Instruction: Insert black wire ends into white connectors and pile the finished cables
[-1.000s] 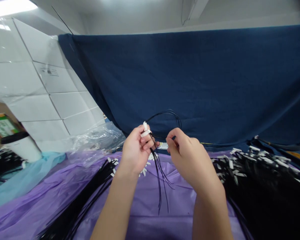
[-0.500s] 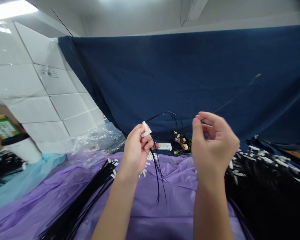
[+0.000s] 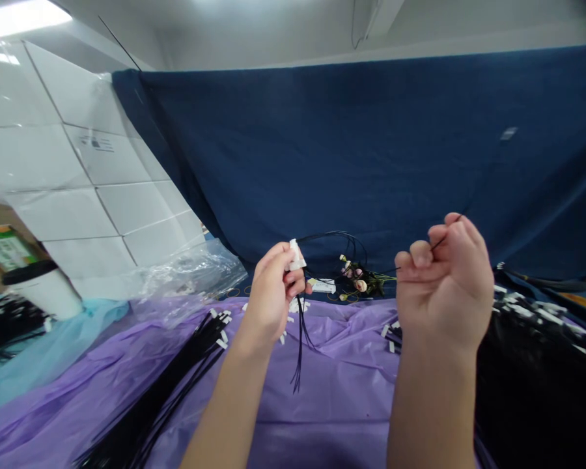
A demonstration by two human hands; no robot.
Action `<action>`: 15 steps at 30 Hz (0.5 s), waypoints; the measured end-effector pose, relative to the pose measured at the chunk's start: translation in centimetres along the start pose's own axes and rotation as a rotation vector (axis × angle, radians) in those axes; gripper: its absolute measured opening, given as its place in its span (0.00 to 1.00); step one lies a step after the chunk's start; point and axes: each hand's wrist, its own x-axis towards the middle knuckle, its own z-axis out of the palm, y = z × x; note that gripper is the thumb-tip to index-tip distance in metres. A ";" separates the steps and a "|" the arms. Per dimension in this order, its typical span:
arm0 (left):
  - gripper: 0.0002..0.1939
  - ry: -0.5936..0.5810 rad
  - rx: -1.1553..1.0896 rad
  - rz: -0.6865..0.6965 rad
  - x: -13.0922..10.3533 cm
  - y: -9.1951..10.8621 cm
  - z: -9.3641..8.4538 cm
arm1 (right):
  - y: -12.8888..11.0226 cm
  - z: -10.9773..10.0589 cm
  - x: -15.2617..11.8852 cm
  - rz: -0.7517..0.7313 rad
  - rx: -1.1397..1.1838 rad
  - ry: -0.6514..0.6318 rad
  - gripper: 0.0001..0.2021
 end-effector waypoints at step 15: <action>0.08 -0.115 -0.098 -0.066 -0.5 0.9 0.0 | -0.1 0.6 -2.1 -0.002 -0.658 -0.449 0.03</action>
